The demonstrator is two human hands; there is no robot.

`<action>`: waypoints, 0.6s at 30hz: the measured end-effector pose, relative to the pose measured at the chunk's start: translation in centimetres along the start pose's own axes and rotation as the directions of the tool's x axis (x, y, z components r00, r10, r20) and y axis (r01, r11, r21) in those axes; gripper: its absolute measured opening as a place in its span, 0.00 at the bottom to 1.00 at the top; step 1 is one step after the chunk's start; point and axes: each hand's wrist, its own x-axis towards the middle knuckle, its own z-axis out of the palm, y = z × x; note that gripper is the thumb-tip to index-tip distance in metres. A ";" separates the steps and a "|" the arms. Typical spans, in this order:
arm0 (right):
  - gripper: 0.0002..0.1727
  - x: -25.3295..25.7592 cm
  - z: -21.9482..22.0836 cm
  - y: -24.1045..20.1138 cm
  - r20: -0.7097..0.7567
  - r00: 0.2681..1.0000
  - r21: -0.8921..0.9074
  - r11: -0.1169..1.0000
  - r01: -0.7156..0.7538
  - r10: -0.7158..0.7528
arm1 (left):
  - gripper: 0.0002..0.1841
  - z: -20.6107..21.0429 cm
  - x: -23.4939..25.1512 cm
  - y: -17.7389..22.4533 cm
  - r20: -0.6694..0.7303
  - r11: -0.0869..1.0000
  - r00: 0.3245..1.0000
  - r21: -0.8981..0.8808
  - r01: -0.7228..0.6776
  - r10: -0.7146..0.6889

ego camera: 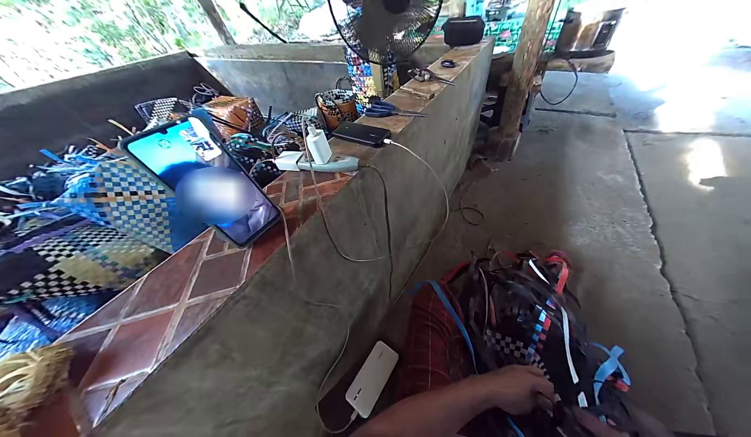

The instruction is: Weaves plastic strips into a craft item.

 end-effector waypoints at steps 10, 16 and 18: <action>0.18 -0.7 -1.7 -7.0 0.276 0.827 -0.293 0.776 0.558 -0.490 | 0.12 0.8 0.1 0.9 -0.053 0.992 0.991 0.028 0.121 -0.119; 0.18 2.2 -3.0 -1.5 0.212 0.925 -0.715 0.596 0.366 -0.314 | 0.12 0.7 0.4 2.4 -0.033 0.999 0.999 0.028 0.043 -0.042; 0.16 1.2 -2.6 -0.6 0.119 0.868 -0.555 0.693 0.460 -0.482 | 0.11 0.8 0.3 1.6 -0.060 0.998 0.996 -0.030 0.062 -0.063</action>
